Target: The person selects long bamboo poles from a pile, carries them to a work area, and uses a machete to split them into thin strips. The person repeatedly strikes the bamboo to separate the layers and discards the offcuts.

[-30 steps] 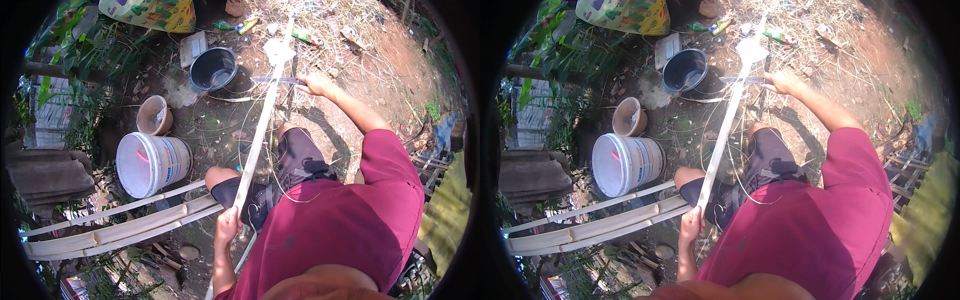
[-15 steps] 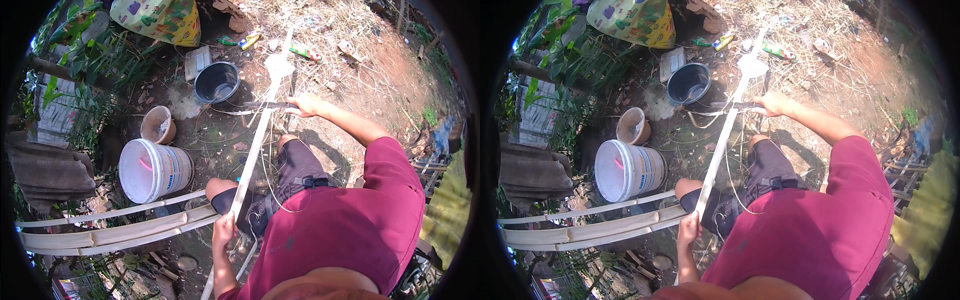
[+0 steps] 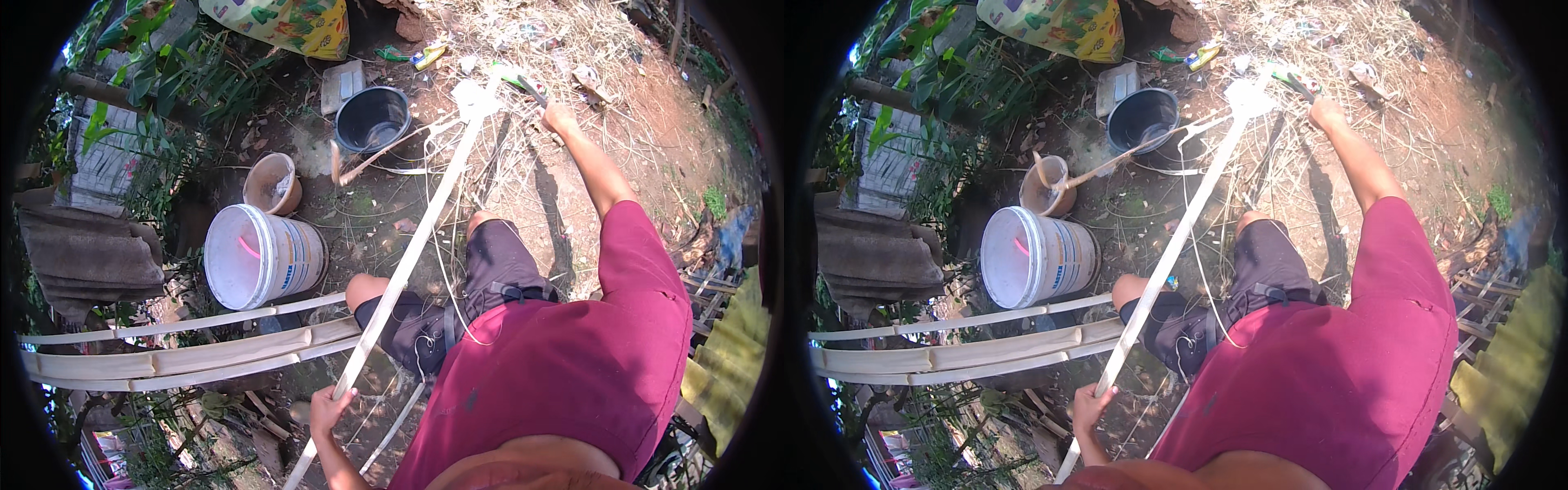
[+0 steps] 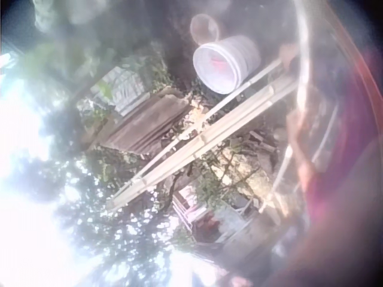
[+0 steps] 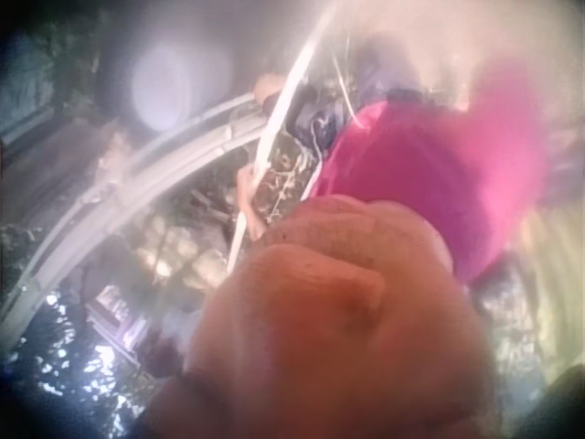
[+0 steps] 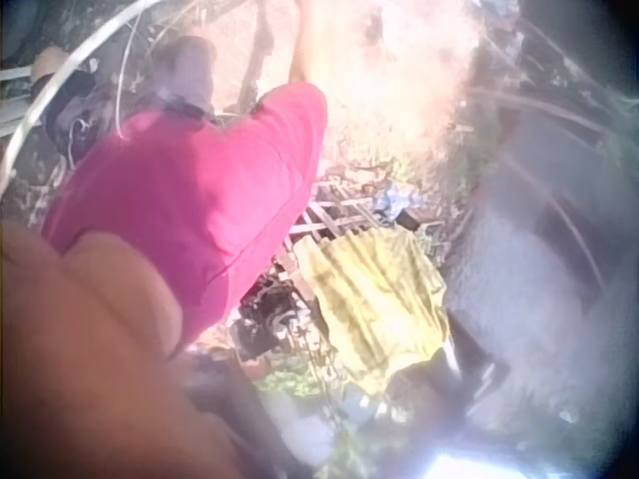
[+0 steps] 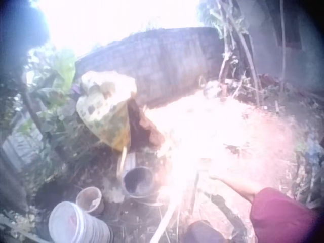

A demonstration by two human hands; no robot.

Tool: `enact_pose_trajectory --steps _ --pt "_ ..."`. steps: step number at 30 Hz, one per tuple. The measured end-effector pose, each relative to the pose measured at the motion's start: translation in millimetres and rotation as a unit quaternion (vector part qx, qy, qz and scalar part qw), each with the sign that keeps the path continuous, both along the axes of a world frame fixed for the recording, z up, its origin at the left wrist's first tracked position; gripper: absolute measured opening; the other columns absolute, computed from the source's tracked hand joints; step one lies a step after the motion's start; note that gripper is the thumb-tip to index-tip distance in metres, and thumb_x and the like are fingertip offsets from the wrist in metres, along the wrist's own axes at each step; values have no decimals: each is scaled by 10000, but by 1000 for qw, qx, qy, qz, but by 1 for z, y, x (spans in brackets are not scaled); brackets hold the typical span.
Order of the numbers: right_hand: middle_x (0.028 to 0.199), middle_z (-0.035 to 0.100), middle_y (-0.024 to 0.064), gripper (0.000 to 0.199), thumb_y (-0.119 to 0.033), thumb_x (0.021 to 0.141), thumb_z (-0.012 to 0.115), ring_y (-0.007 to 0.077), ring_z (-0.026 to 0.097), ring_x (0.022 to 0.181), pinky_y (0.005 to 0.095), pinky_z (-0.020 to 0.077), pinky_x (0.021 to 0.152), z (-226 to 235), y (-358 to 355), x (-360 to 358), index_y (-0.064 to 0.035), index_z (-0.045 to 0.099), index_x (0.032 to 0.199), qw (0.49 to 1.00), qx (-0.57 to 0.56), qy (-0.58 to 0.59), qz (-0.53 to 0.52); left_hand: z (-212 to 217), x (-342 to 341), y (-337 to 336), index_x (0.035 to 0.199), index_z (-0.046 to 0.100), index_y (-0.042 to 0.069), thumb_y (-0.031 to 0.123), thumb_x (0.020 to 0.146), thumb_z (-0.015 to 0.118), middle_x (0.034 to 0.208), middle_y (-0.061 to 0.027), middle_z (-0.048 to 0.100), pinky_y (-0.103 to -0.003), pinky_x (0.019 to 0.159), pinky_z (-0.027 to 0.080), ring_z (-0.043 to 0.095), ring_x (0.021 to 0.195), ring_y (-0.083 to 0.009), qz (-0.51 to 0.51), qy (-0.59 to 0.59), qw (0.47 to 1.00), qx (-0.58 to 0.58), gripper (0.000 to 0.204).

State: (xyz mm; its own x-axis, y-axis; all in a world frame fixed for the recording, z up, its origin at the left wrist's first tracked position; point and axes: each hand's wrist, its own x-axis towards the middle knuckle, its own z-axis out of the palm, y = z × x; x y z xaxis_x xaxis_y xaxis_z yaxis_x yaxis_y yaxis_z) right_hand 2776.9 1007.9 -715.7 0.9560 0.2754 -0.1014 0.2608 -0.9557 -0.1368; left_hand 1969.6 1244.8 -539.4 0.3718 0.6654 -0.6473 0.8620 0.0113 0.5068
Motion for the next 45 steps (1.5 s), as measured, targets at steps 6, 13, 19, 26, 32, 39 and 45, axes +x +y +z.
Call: enact_pose_trajectory --steps 6,13,19,26,32,39,45 --pt "1094 695 241 603 -466 944 585 356 692 996 452 533 857 -2 -51 22 21 528 1296 986 158 -6 -61 -15 43 -10 1055 617 47 269 818 814 668 -56 645 -332 550 484 579 572 -125 -84 1 992 95 379" --pt "1165 653 260 509 -357 949 587 414 651 1075 484 497 933 83 24 -157 -83 472 1361 918 327 83 208 -101 214 22 1107 642 -18 312 953 606 868 -245 699 -442 801 520 702 876 -381 -234 -159 930 232 366" --pt "822 667 257 515 -452 1008 513 467 674 850 544 525 803 86 44 -303 -67 484 1348 832 201 163 491 -111 280 27 831 621 -29 310 997 585 627 -119 578 -421 630 466 587 601 -234 -226 -132 963 62 378" --pt "705 649 210 425 -454 984 560 429 679 768 532 536 670 57 53 -287 -148 581 1278 860 238 104 439 -99 221 7 785 590 -9 287 995 617 576 -22 518 -338 494 381 462 521 -115 -192 -146 970 18 364" --pt "900 708 234 461 -455 996 534 434 690 887 511 552 806 50 57 -226 -104 597 1290 869 215 116 429 -87 156 -24 810 591 57 281 1009 629 612 49 505 -243 460 362 456 515 -48 -140 -151 976 -65 302" --pt "939 720 190 456 -460 1000 524 408 702 892 492 565 787 55 58 -171 -143 581 1322 905 167 135 367 -50 98 -48 888 653 -10 301 979 655 545 -64 509 -343 494 395 457 514 -111 -141 -63 986 58 325" --pt "835 695 212 453 -463 994 535 418 689 811 491 553 702 61 67 -168 -124 596 1290 883 195 111 411 -47 55 -65 900 677 -7 336 968 661 585 -141 574 -373 544 440 521 536 -159 -141 -32 984 104 350"
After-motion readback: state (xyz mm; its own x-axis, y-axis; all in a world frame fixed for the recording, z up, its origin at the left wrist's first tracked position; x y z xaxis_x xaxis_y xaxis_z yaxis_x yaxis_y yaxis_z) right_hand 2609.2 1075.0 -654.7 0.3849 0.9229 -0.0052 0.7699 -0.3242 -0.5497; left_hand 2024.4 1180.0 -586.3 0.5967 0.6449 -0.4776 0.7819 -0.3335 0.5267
